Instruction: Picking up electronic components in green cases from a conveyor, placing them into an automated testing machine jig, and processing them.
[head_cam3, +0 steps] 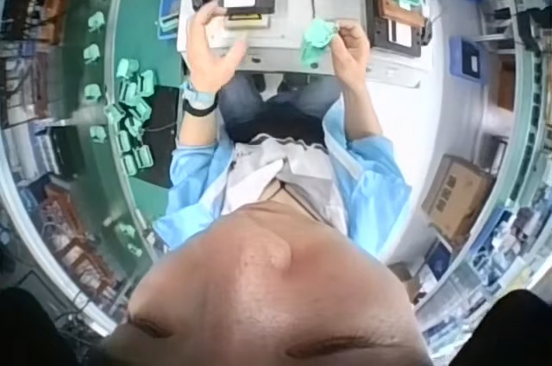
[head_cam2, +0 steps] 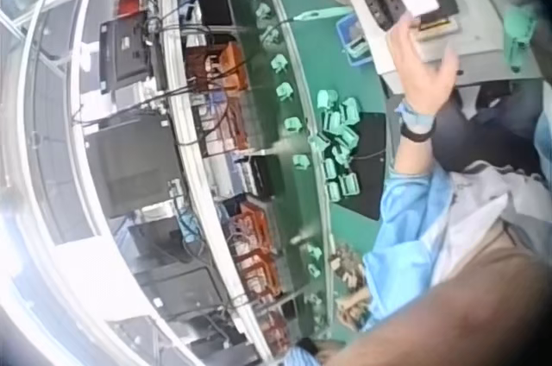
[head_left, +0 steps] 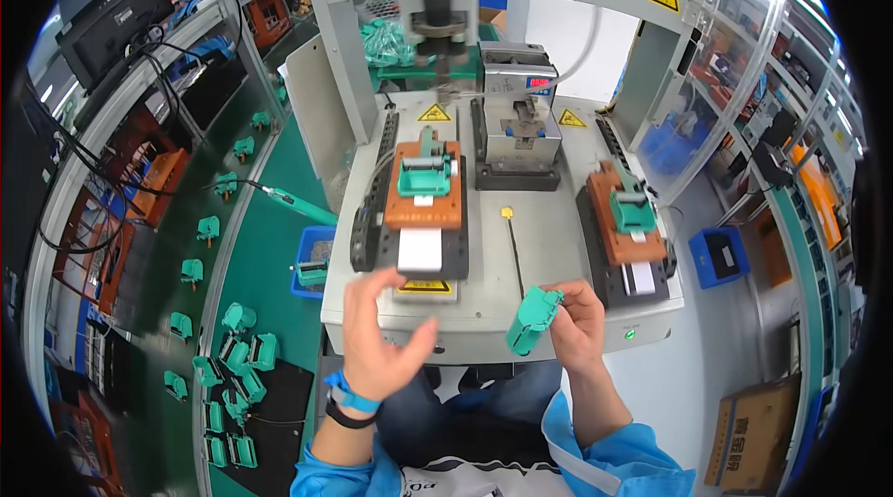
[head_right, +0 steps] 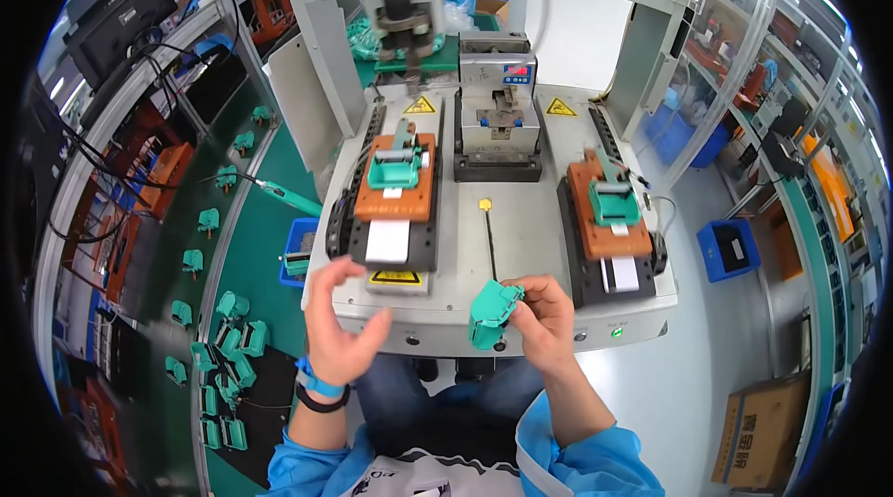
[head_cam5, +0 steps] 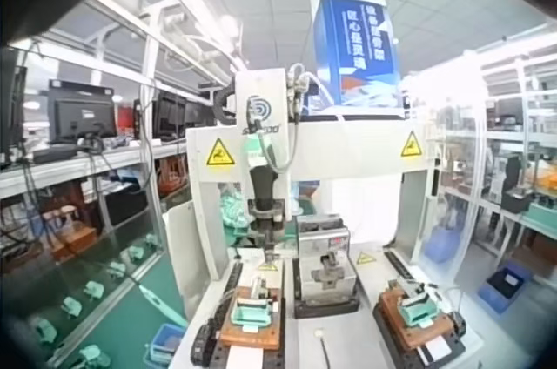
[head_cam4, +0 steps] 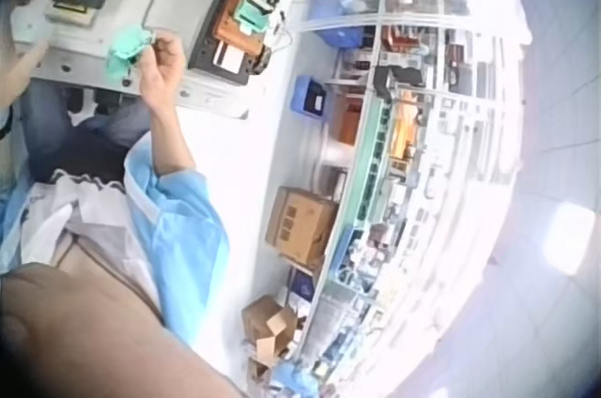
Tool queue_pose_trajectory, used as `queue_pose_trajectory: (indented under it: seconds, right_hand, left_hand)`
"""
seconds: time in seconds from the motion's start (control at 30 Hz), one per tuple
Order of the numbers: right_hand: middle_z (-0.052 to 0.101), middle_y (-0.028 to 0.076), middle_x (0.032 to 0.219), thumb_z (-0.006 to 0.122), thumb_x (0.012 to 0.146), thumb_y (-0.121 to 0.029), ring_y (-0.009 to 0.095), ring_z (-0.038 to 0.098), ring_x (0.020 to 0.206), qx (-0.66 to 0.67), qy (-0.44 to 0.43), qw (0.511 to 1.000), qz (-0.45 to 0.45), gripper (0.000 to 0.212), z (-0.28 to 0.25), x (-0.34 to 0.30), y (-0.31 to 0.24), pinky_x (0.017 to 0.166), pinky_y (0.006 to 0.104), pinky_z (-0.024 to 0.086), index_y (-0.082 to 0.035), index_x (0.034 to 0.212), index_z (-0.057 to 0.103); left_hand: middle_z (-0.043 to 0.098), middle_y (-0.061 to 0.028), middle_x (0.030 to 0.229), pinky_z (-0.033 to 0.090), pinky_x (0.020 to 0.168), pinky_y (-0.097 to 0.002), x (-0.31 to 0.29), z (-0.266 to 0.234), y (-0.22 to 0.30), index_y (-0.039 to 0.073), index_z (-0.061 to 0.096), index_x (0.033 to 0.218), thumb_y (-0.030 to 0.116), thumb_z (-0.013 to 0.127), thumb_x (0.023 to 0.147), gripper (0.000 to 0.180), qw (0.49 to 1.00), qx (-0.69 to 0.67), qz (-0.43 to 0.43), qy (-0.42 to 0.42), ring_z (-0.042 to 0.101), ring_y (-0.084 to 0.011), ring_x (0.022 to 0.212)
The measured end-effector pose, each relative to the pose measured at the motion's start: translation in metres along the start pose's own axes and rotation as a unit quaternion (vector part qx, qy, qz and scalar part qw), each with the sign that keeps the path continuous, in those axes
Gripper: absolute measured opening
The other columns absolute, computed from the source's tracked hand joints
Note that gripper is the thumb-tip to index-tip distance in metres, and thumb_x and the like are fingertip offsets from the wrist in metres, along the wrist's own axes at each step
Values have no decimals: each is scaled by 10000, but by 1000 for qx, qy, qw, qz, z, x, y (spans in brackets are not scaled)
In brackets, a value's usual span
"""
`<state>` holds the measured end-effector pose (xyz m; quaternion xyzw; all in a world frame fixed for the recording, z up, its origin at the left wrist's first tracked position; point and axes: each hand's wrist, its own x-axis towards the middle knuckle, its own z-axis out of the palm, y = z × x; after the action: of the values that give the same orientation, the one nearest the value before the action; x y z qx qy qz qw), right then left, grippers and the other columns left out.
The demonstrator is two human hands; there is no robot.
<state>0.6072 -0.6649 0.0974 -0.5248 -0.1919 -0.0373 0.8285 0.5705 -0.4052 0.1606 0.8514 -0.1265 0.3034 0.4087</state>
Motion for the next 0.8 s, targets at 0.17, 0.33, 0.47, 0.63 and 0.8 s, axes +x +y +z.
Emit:
queue_pose_trajectory:
  seconds: [0.17, 0.33, 0.47, 0.63, 0.8]
  right_hand:
    - [630, 114, 1020, 531, 910, -2, 141, 597, 901, -48, 3, 999, 1, 208, -4, -5, -5, 812, 283, 486, 30, 1116, 526]
    - [620, 108, 1022, 509, 900, 22, 141, 589, 917, -68, 7, 998, 4, 232, -11, -3, -8, 822, 277, 478, 31, 1131, 526]
    - [618, 105, 1023, 511, 904, 14, 139, 587, 931, -113, -18, 993, 0, 227, 1, 10, -20, 831, 278, 475, 39, 1129, 530]
    - [621, 112, 1025, 518, 906, 26, 141, 598, 924, -156, -49, 969, -183, 231, 56, 66, -35, 838, 279, 478, 59, 1134, 532]
    - [640, 94, 986, 549, 910, 12, 126, 603, 918, -132, -19, 967, -218, 240, 109, 139, -41, 819, 262, 480, 54, 1146, 568]
  left_hand:
    - [582, -127, 920, 432, 773, -373, 39, 3, -27, -10, 579, 1064, 102, 680, 770, 331, 996, 86, -20, 16, 534, -285, 874]
    - [614, -149, 740, 446, 677, -394, 68, 6, -54, -13, 601, 774, 158, 626, 819, 179, 993, 88, -73, -31, 573, -310, 735]
    - [605, -173, 676, 449, 633, -439, 78, 5, -51, -11, 585, 722, 216, 597, 823, 249, 983, 100, -113, -100, 585, -356, 684]
    - [566, -194, 612, 423, 549, -427, 83, -2, -58, -30, 561, 710, 201, 581, 810, 252, 981, 122, -106, -106, 552, -369, 588]
    - [530, -187, 637, 412, 562, -386, 63, -28, -42, -40, 541, 715, 142, 567, 813, 209, 996, 62, -54, -39, 531, -294, 588]
